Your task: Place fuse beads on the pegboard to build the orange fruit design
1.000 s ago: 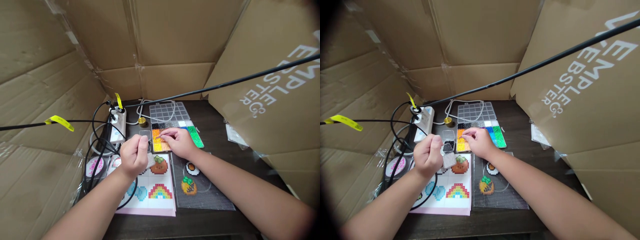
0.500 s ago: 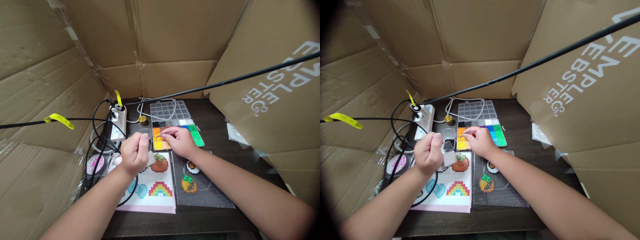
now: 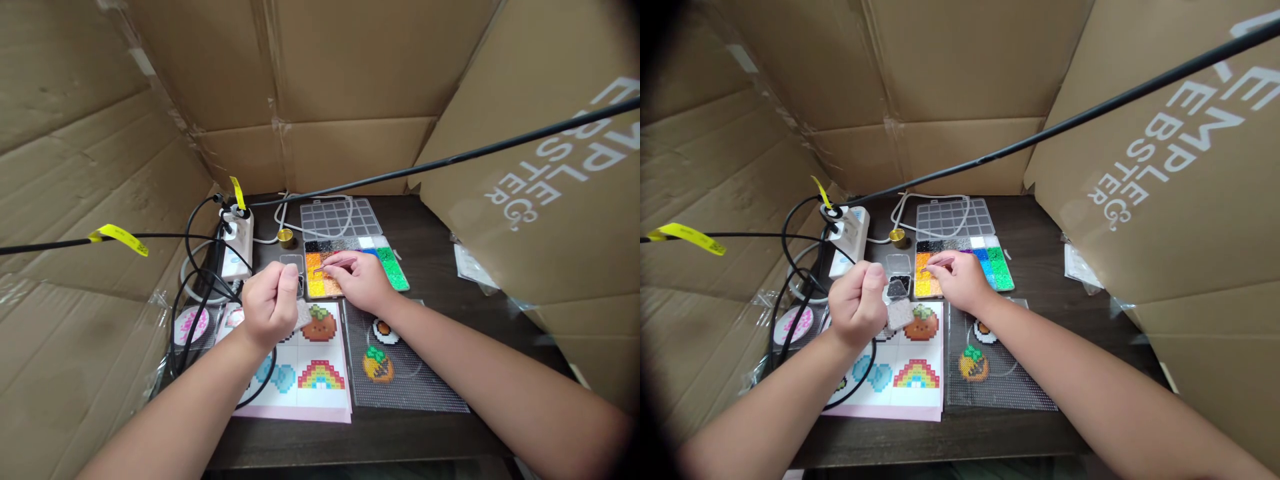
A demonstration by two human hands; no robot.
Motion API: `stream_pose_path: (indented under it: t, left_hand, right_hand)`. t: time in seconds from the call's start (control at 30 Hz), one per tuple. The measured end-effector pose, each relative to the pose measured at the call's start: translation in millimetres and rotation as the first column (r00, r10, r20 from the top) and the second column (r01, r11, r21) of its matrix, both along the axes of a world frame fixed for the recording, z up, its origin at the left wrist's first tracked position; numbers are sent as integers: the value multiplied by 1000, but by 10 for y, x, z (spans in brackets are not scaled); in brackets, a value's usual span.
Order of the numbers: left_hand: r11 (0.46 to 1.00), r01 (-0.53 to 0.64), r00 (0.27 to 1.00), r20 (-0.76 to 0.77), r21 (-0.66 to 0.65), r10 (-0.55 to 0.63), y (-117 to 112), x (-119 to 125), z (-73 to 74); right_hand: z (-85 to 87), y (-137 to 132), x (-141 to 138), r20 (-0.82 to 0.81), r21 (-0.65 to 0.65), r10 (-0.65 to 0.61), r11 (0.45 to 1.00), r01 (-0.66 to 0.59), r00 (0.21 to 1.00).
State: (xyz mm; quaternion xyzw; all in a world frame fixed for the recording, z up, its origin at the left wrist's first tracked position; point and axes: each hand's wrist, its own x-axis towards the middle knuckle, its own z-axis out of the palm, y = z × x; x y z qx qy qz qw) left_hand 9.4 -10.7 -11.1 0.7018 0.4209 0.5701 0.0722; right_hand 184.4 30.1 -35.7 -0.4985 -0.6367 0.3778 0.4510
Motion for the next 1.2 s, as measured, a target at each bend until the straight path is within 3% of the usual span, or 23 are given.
stream_pose_path:
  t: [1.2]
  left_hand:
    - [999, 43, 999, 16, 26, -43, 17, 3, -17]
  right_hand:
    - [47, -4, 7, -9, -48, -41, 998, 41, 999]
